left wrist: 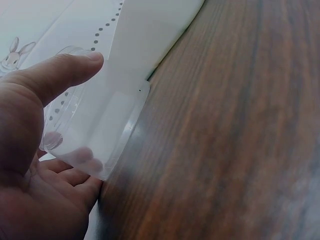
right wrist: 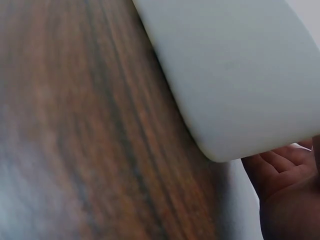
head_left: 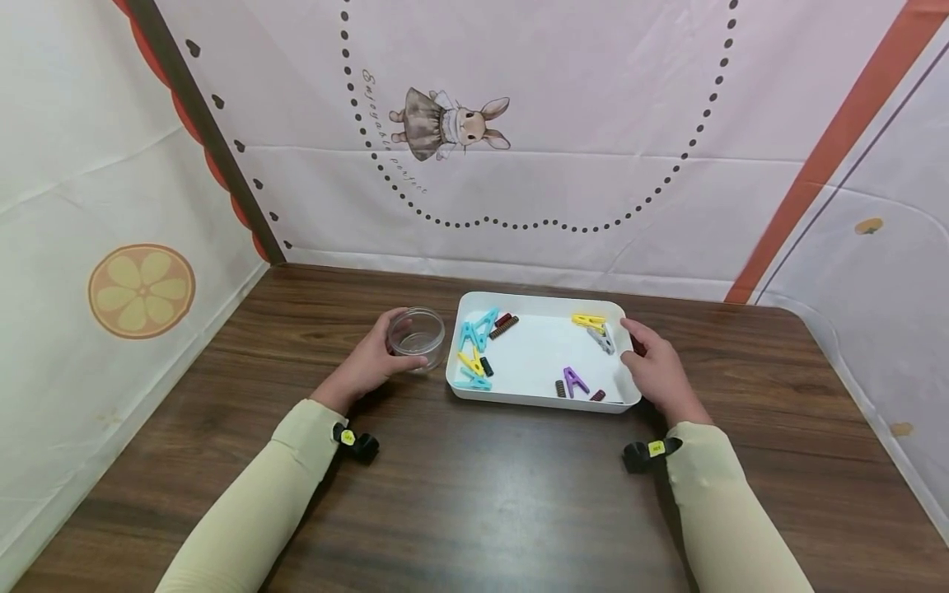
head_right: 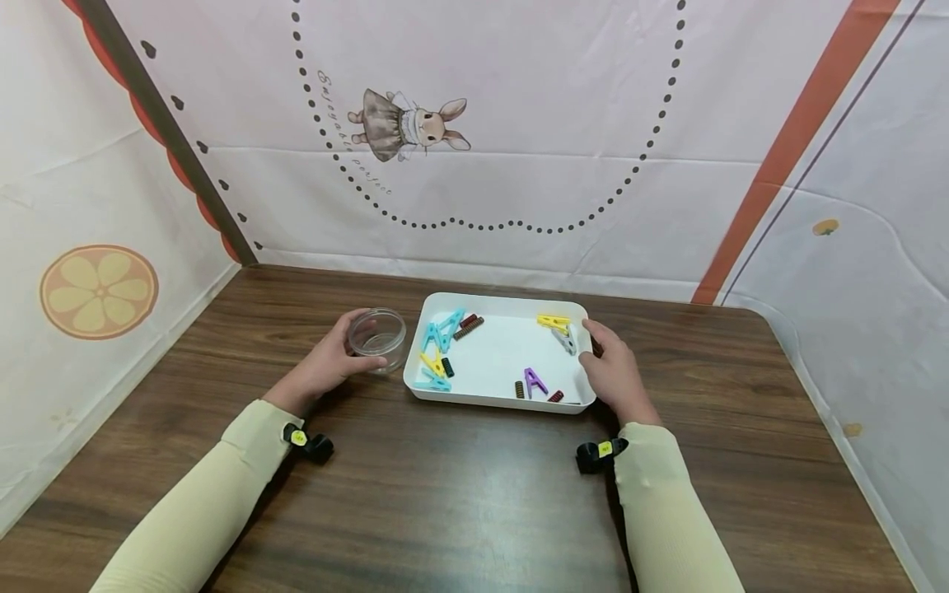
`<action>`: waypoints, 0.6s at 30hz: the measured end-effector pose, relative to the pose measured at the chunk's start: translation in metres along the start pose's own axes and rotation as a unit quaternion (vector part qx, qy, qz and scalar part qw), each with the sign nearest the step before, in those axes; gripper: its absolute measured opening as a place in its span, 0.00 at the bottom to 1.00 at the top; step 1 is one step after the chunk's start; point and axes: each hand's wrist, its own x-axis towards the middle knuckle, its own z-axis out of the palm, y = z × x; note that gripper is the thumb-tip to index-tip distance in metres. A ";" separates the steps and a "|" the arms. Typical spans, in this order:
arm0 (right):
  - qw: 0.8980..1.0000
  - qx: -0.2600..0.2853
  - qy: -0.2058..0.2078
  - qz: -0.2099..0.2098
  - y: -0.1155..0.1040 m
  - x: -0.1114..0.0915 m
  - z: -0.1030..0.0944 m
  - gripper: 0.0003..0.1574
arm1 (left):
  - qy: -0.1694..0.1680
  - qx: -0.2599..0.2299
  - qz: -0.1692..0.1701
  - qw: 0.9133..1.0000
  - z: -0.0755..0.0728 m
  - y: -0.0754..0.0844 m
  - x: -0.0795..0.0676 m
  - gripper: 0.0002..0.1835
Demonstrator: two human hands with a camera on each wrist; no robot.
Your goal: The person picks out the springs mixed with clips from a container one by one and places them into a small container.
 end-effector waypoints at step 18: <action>1.000 0.006 0.013 -0.004 -0.001 -0.001 -0.002 0.38 | -0.007 -0.018 0.005 1.000 -0.001 -0.001 0.001 0.55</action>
